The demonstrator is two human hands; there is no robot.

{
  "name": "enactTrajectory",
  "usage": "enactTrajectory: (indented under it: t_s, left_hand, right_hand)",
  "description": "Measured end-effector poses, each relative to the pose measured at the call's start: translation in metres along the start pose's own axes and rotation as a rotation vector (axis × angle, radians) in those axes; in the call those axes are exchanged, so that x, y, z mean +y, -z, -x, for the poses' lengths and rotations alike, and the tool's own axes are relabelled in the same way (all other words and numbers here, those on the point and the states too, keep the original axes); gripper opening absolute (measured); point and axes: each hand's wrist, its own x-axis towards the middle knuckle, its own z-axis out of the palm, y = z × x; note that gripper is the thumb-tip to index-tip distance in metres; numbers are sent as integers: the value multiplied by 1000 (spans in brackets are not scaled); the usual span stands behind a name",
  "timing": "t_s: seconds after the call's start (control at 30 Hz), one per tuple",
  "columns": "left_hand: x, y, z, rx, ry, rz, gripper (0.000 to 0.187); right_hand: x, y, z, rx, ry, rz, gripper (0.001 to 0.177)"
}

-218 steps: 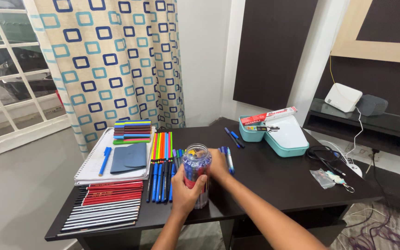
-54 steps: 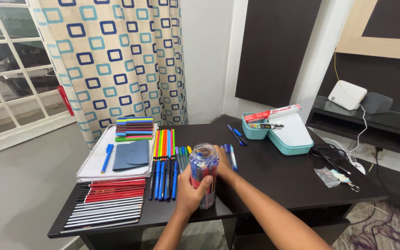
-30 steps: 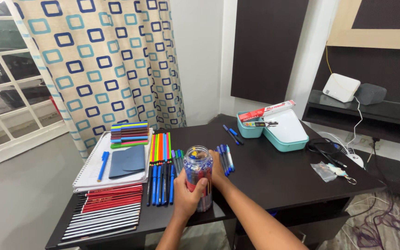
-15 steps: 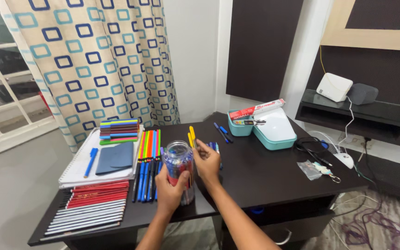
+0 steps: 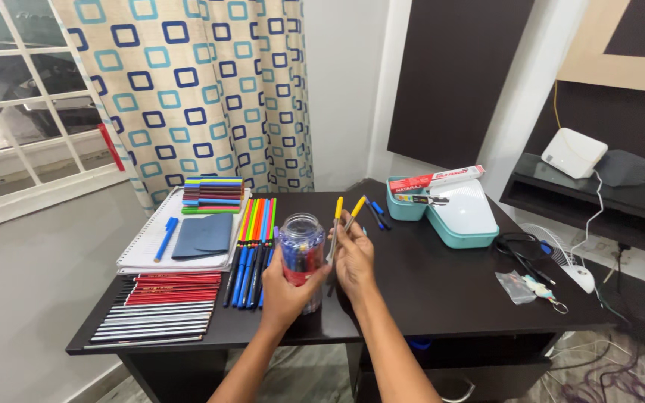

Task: The person removes various colored pens from a clear plastic container and places them on the desk. They then open a box of neon highlighters and remove several highlighters, placing them on the desk as well.

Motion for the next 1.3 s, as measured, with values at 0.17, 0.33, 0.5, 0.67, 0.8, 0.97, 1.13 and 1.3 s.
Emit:
enactTrajectory:
  t_s: [0.17, 0.33, 0.5, 0.67, 0.8, 0.97, 1.13, 1.3]
  left_hand:
    - [8, -1, -1, -2, 35, -68, 60]
    - [8, 1, -1, -37, 15, -27, 55]
    - [6, 3, 2, -69, 28, 88, 50]
    - [2, 4, 2, -54, -26, 84, 57]
    - [1, 3, 2, -69, -20, 95, 53]
    - [-1, 5, 1, -69, -15, 90, 54]
    - [-6, 3, 4, -56, 30, 55, 53]
    - [-9, 4, 2, -55, -6, 48, 53]
  right_hand:
    - [-7, -8, 6, -14, -101, -21, 45]
    - [-14, -12, 8, -32, -159, -131, 42]
    - [-18, -16, 13, -44, -184, -109, 38]
    - [-15, -22, 18, -51, -174, 32, 41]
    - [-16, -25, 19, -43, -166, 1, 49]
    - [-29, -35, 23, -37, -134, -47, 54]
    - [-68, -64, 21, -101, -18, -133, 44]
    - [-117, -126, 30, -189, 179, 218, 44]
